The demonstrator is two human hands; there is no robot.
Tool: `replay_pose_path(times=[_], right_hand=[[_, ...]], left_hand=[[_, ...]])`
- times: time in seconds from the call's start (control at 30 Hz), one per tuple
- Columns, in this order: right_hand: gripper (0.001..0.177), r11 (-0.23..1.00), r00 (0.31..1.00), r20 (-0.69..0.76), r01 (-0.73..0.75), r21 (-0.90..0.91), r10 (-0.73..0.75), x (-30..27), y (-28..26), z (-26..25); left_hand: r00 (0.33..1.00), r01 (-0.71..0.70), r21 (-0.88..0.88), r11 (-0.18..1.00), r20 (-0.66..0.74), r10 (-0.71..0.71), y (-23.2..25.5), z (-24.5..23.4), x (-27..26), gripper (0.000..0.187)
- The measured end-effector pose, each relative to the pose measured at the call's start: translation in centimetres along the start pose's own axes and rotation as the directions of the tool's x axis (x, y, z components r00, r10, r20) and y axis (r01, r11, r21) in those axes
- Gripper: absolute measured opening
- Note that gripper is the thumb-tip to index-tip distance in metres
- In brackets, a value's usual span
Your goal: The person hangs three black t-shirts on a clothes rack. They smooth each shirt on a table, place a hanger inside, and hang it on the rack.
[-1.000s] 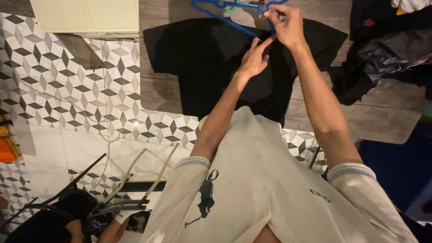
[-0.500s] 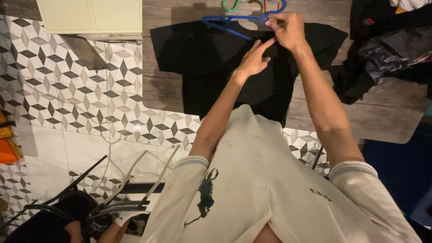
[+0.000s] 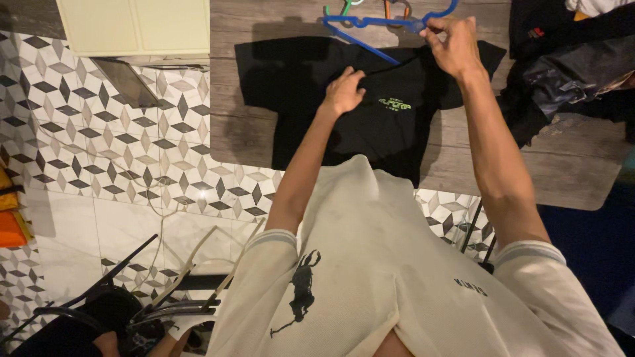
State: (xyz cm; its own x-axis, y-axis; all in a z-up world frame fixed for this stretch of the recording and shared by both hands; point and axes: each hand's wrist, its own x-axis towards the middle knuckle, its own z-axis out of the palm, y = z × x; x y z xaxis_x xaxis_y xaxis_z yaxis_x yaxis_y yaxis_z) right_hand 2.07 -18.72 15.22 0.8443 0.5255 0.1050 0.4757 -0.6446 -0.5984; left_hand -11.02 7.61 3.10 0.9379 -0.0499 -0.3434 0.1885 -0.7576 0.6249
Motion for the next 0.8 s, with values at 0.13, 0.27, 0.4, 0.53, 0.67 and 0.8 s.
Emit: replay_pose_path(times=[0.13,0.27,0.4,0.53,0.67,0.8], right_hand=[[0.019,0.994,0.991,-0.074,0.108,-0.011,-0.108,-1.2,-0.5,-0.6],[0.016,0.958,0.999,-0.022,-0.028,0.287,0.036,-2.7,-2.3,-1.7],[0.014,0.979,0.991,0.084,-0.114,0.171,0.1,-3.9,-3.5,-3.3],[0.015,0.997,0.996,0.077,-0.039,0.064,0.034,-5.6,-1.8,-4.4],[0.016,0.999,0.996,0.082,0.025,-0.023,-0.023,-6.8,0.2,-4.0],[0.013,0.993,0.994,0.103,-0.02,-0.114,0.032,-7.5,0.8,-2.7]], left_hand=[[0.975,-0.101,0.014,0.995,-0.197,0.102,-1.4,-2.8,-1.5,0.034],[0.915,-0.243,0.052,0.969,-0.32,0.246,-1.8,-4.0,-2.3,0.034],[0.882,-0.291,0.085,0.953,-0.361,0.302,-1.4,-4.6,-1.9,0.028],[0.784,-0.448,0.064,0.892,-0.45,0.426,-1.8,-5.6,-1.7,0.018],[0.721,-0.505,0.078,0.86,-0.509,0.47,-1.7,-6.6,-1.9,0.014],[0.683,-0.553,0.135,0.822,-0.49,0.541,-0.1,-7.1,-1.6,0.013]])
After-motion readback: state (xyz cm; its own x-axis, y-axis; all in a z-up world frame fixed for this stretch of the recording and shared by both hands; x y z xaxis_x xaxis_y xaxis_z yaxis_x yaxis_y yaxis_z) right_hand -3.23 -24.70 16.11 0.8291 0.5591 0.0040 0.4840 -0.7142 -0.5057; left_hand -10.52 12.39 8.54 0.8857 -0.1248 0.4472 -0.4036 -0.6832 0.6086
